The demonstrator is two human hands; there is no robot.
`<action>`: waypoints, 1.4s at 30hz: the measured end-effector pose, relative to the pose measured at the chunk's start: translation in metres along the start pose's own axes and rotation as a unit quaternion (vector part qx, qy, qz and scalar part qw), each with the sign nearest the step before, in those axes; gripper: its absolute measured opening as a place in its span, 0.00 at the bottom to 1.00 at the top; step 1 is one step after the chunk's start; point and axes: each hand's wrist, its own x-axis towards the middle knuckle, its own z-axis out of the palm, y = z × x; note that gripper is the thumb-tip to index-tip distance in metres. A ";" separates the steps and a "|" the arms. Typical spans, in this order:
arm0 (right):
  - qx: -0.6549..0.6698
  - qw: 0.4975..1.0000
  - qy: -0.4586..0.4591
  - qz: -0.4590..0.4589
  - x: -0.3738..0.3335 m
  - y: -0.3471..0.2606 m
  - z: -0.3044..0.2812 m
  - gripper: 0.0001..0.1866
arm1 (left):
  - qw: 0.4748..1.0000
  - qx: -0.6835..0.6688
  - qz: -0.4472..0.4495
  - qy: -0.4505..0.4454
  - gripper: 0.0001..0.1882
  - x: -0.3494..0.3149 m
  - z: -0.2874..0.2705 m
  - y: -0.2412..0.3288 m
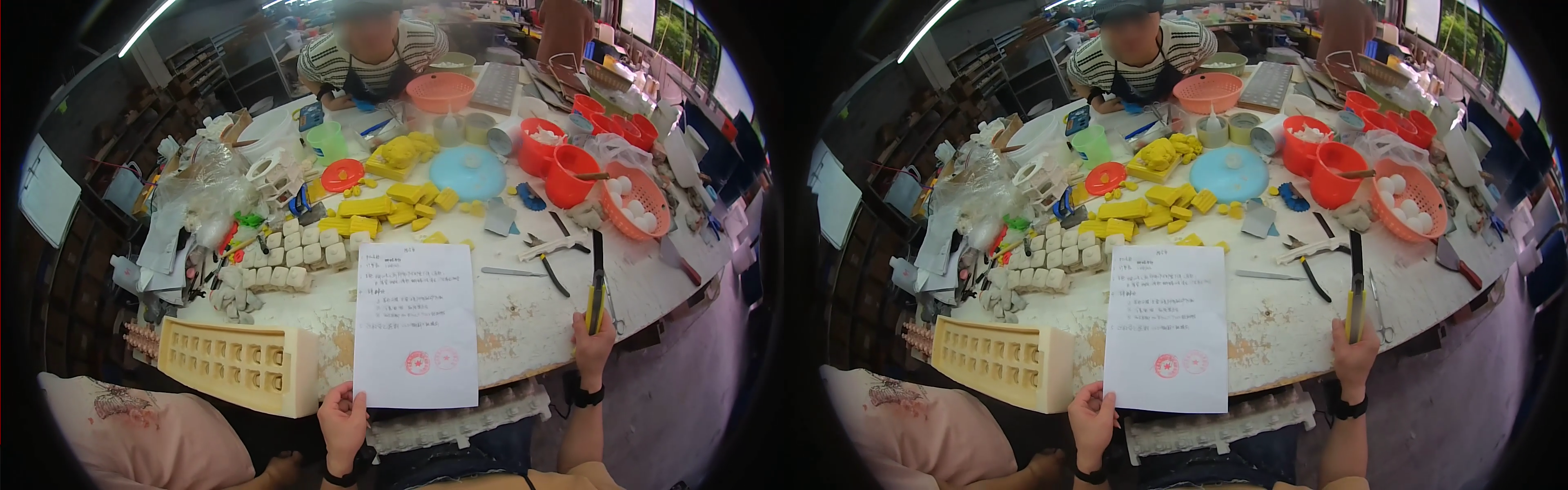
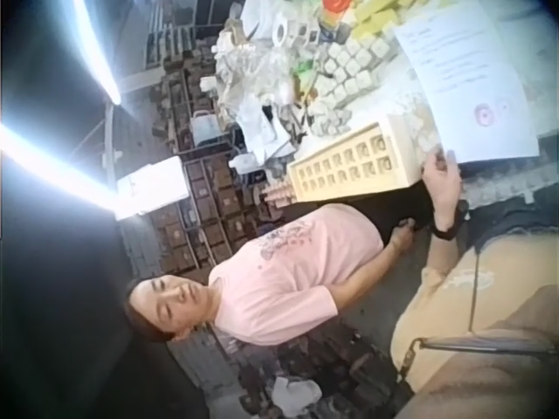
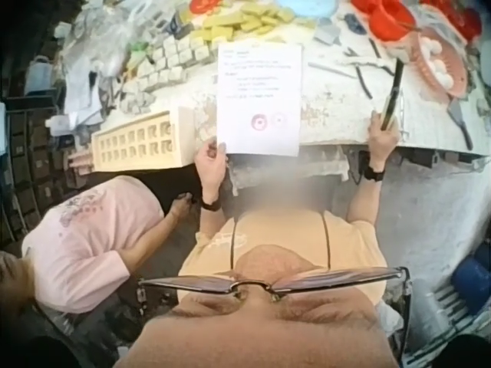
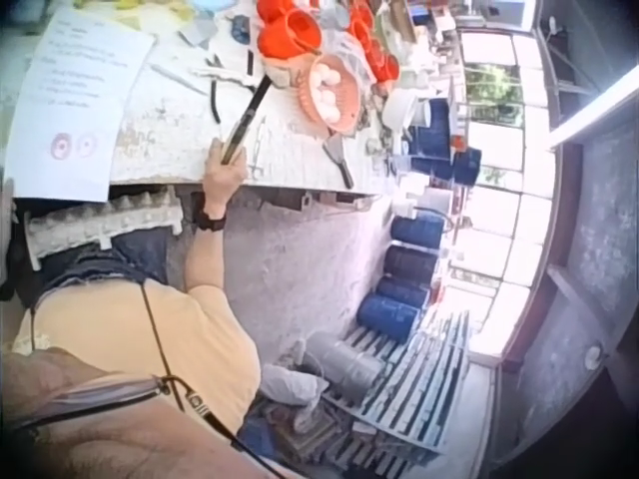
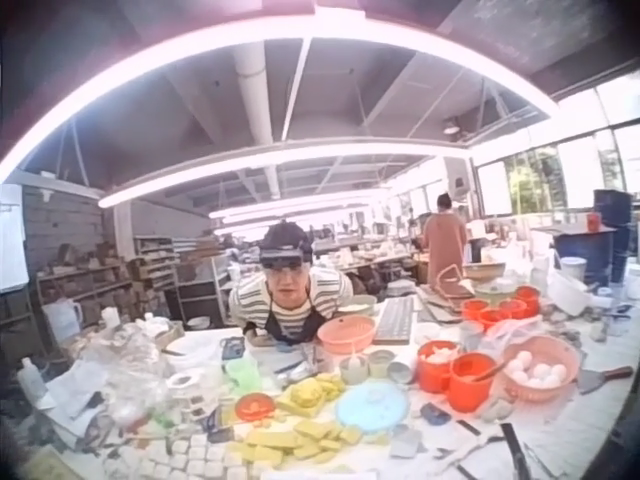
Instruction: Trim excess plastic flash from white molded components using a utility knife.
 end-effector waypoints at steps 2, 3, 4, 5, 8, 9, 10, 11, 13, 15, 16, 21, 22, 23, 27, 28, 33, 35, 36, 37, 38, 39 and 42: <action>0.005 1.000 -0.002 0.000 0.001 0.002 -0.001 0.10 | 1.000 0.000 -0.006 0.003 0.11 -0.004 0.000 -0.002; -0.002 1.000 -0.005 -0.003 0.001 0.003 -0.002 0.10 | 1.000 0.000 -0.014 0.003 0.11 -0.006 -0.001 -0.003; -0.010 1.000 -0.007 -0.007 0.001 0.003 -0.002 0.10 | 1.000 0.000 -0.014 0.005 0.11 -0.008 -0.002 -0.003; -0.009 1.000 -0.009 -0.008 0.001 0.002 -0.001 0.10 | 1.000 0.009 -0.012 0.004 0.11 -0.009 -0.003 -0.002; -0.005 1.000 -0.017 -0.007 0.000 -0.001 0.000 0.09 | 1.000 0.007 -0.018 0.009 0.11 -0.015 -0.005 -0.003; -0.001 1.000 -0.010 0.001 0.000 0.000 0.000 0.09 | 1.000 -0.003 -0.027 0.011 0.11 -0.017 -0.005 -0.003; 0.003 1.000 -0.004 0.008 -0.001 0.001 0.000 0.09 | 1.000 -0.004 -0.027 0.014 0.11 -0.017 -0.005 -0.004; 0.004 1.000 -0.007 0.007 -0.001 0.004 -0.001 0.09 | 1.000 0.000 -0.020 0.012 0.11 -0.018 -0.005 -0.005; 0.002 1.000 -0.015 -0.011 0.000 0.010 -0.002 0.09 | 1.000 0.003 -0.013 0.012 0.10 -0.017 -0.006 -0.008; 0.007 1.000 -0.023 -0.006 -0.001 0.006 -0.001 0.09 | 1.000 0.014 0.011 0.003 0.10 -0.018 -0.008 -0.012; 0.012 1.000 -0.027 0.000 -0.002 0.005 -0.001 0.09 | 1.000 0.014 0.009 0.005 0.10 -0.018 -0.009 -0.014; 0.004 1.000 -0.027 -0.005 0.000 0.006 -0.003 0.09 | 0.999 0.034 0.027 0.000 0.10 -0.017 -0.008 -0.021; 0.007 1.000 -0.030 -0.005 0.001 0.006 -0.004 0.09 | 0.999 0.034 0.028 -0.002 0.10 -0.017 -0.007 -0.022; 0.005 1.000 -0.027 -0.004 0.000 0.006 -0.004 0.09 | 0.999 0.037 0.026 0.002 0.10 -0.017 -0.007 -0.022; -0.009 1.000 -0.019 -0.021 0.001 0.005 -0.002 0.09 | 1.000 0.013 -0.017 0.020 0.10 -0.021 -0.005 -0.013; -0.020 0.999 -0.017 -0.025 0.001 0.003 -0.002 0.10 | 1.000 0.013 -0.017 0.013 0.10 -0.021 -0.005 -0.013; -0.028 0.999 -0.015 -0.017 0.000 0.003 -0.002 0.10 | 1.000 0.000 -0.016 0.011 0.10 -0.021 -0.006 -0.013; -0.018 1.000 -0.013 -0.006 0.000 0.002 -0.003 0.10 | 1.000 -0.003 -0.014 0.004 0.10 -0.020 -0.006 -0.014; -0.018 1.000 -0.011 -0.004 -0.001 0.002 -0.003 0.10 | 1.000 0.000 -0.010 0.003 0.10 -0.019 -0.006 -0.016; -0.016 1.000 -0.011 -0.005 -0.001 0.000 -0.002 0.10 | 1.000 0.003 -0.006 0.003 0.10 -0.019 -0.006 -0.017; -0.015 1.000 -0.010 -0.007 -0.001 0.000 -0.002 0.10 | 1.000 0.004 -0.005 0.001 0.10 -0.019 -0.006 -0.017; -0.015 1.000 -0.008 -0.006 -0.001 0.001 -0.003 0.10 | 1.000 0.001 -0.007 0.004 0.10 -0.019 -0.006 -0.017; -0.015 1.000 -0.016 -0.007 0.000 0.005 -0.003 0.10 | 1.000 -0.001 -0.010 0.007 0.10 -0.019 -0.005 -0.015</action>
